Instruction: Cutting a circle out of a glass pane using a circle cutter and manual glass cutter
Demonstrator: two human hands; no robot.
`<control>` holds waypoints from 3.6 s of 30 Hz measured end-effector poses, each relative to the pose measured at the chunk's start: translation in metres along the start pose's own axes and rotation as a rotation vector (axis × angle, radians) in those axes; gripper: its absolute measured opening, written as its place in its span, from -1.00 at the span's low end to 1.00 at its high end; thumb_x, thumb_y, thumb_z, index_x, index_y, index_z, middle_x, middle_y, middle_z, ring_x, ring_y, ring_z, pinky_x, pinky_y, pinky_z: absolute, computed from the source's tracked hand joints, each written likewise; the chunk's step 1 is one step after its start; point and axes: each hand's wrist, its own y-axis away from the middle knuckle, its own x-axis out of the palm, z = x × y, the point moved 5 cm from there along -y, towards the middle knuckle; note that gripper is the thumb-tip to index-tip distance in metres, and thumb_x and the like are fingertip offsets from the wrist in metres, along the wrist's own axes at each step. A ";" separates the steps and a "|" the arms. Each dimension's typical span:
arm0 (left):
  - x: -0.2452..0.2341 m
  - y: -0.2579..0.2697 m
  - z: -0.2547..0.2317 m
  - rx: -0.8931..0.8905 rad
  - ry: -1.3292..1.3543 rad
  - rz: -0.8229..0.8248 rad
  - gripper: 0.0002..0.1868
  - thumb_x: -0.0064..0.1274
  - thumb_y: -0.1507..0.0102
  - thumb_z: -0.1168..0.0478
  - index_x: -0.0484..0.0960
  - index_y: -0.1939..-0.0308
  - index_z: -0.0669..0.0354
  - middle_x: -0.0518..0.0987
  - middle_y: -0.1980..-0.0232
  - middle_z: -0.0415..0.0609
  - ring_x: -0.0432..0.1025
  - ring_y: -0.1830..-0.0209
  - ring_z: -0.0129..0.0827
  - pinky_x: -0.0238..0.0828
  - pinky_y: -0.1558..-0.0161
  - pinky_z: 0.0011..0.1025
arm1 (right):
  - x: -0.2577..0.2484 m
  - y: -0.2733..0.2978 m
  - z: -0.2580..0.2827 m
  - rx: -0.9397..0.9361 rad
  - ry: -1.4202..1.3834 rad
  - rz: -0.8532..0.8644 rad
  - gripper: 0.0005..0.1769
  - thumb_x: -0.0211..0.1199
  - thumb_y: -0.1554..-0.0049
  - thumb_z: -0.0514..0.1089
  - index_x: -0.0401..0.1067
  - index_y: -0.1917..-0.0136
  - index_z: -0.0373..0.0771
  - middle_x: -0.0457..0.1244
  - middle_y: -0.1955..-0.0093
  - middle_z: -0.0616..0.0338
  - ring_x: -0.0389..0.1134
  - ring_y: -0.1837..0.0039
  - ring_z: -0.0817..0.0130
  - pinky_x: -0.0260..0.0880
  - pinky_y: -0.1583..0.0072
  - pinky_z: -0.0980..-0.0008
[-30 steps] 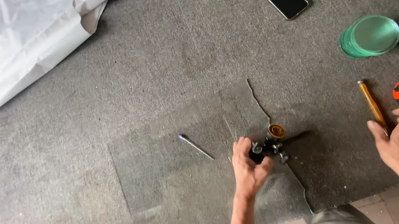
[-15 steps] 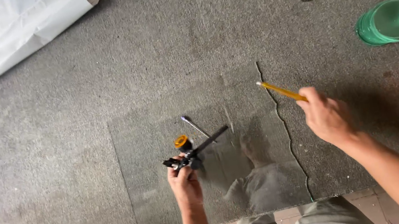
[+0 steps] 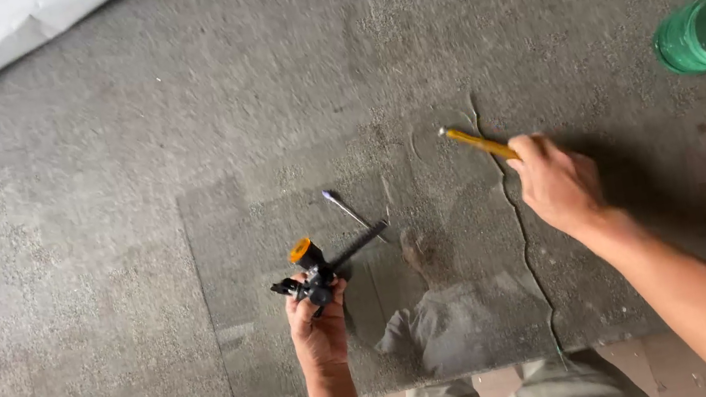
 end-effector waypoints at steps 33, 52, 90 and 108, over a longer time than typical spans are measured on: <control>0.214 0.024 0.106 0.047 -1.200 0.774 -0.36 -0.03 -0.05 0.38 0.47 -0.27 0.18 0.30 -0.22 0.11 0.33 -0.28 -0.07 0.34 -0.36 -0.21 | -0.015 0.087 -0.055 0.339 -0.954 0.326 -0.74 0.24 -0.23 -0.11 0.54 0.24 -0.26 0.08 0.45 0.31 0.05 0.37 0.50 0.04 0.31 0.44; 0.196 0.006 0.118 0.569 -1.732 0.557 -0.22 0.04 -0.31 -0.16 0.28 -0.47 0.25 0.42 -0.30 0.12 0.27 -0.40 0.03 0.17 -0.39 -0.01 | -0.023 0.052 -0.059 0.370 -0.707 -0.053 -0.90 0.20 -0.35 -0.19 0.47 -0.01 -0.25 0.19 0.42 0.21 0.16 0.39 0.51 0.18 0.26 0.51; 0.178 -0.004 0.137 0.525 -1.887 0.553 -0.35 0.06 -0.24 -0.12 0.47 -0.40 -0.10 0.50 -0.20 -0.13 0.32 -0.38 -0.17 0.11 -0.25 0.00 | -0.024 -0.004 -0.048 0.004 -0.269 -0.153 -0.80 -0.03 -0.53 -0.44 0.37 -0.25 -0.65 0.20 -0.21 -0.33 0.23 -0.33 -0.14 0.21 -0.46 0.03; 0.188 -0.004 0.115 0.593 -1.618 0.483 -0.55 -0.10 -0.49 0.02 0.53 -0.33 0.22 0.55 -0.20 0.03 0.41 -0.33 -0.10 0.27 -0.30 -0.11 | 0.020 -0.116 -0.023 -0.266 -0.382 0.187 -0.79 0.00 -0.68 -0.33 0.30 -0.46 -0.53 0.19 -0.30 -0.16 0.19 -0.28 0.14 0.10 -0.43 0.24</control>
